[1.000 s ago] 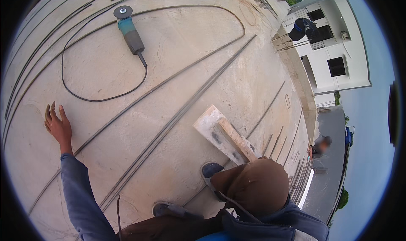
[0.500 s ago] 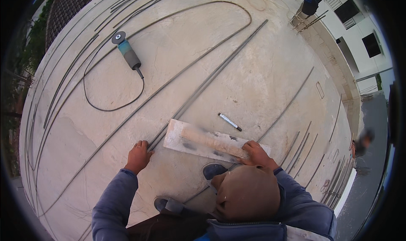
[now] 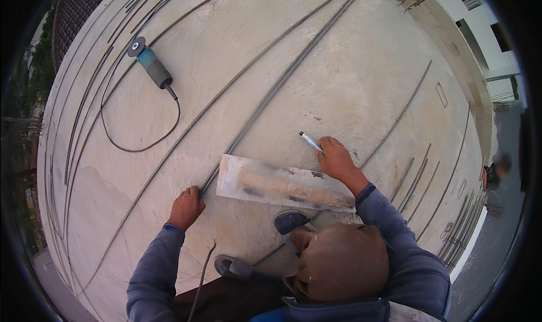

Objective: The person marks metal rods with a marker, then uses an angle grinder to cut them into smaller pieces. The person places the cut pieces aside and repeats the process with other rods.

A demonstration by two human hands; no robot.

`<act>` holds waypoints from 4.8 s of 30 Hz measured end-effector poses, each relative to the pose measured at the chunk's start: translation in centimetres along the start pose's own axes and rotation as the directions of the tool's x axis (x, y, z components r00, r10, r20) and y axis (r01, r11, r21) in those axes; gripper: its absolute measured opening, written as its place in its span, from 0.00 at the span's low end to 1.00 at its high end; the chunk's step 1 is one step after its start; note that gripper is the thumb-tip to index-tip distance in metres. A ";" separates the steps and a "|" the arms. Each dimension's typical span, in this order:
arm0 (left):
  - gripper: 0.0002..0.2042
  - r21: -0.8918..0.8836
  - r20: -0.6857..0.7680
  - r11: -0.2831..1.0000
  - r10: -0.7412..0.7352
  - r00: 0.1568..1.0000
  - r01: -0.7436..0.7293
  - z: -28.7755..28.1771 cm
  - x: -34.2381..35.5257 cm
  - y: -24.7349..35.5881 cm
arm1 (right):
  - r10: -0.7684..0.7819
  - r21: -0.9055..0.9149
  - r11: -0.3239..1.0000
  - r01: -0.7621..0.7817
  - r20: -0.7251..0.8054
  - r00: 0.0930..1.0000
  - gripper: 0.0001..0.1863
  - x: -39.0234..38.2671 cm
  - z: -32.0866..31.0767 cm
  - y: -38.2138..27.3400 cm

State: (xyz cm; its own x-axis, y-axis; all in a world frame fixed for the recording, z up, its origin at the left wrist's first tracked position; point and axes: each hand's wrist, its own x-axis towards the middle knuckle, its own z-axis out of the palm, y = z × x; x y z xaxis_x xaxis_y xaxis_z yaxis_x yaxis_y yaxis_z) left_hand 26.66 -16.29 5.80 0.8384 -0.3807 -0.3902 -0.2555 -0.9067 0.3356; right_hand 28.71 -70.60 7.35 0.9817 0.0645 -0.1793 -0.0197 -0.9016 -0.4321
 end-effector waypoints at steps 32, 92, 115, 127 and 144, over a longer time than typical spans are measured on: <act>0.17 -0.617 0.100 0.762 -0.170 0.980 0.195 -8.3 -4.4 0.9 | -0.109 0.117 0.988 0.100 0.077 0.991 0.36 3.0 1.1 -14.6; 0.14 -0.490 -0.076 0.869 -0.124 0.989 0.071 -4.6 0.4 -0.1 | 0.246 0.760 0.649 0.035 -0.253 0.936 0.11 11.9 -0.4 -13.9; 0.46 -0.069 -0.549 0.970 -0.231 0.804 0.232 -0.5 5.6 -11.1 | -0.028 0.148 0.989 0.026 0.008 1.000 0.43 44.6 13.1 -44.3; 0.48 -0.137 -0.705 0.976 -0.216 0.676 0.169 -0.1 5.0 -12.1 | -0.664 0.944 -0.220 -0.247 0.041 0.747 0.29 23.9 -6.4 -37.6; 0.14 0.164 -0.054 0.864 0.489 0.871 -0.475 -7.0 6.3 4.4 | -0.502 0.898 -0.322 -0.300 0.106 0.858 0.46 7.4 -9.6 -22.3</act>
State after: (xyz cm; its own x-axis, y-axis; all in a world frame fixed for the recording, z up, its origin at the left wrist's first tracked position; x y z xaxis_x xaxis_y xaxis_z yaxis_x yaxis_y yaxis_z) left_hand 34.16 -21.38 10.86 0.6310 -0.7650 -0.1292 -0.6984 -0.6326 0.3349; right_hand 38.22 -54.11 24.13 0.8322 0.5535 -0.0310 -0.4581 0.6551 -0.6008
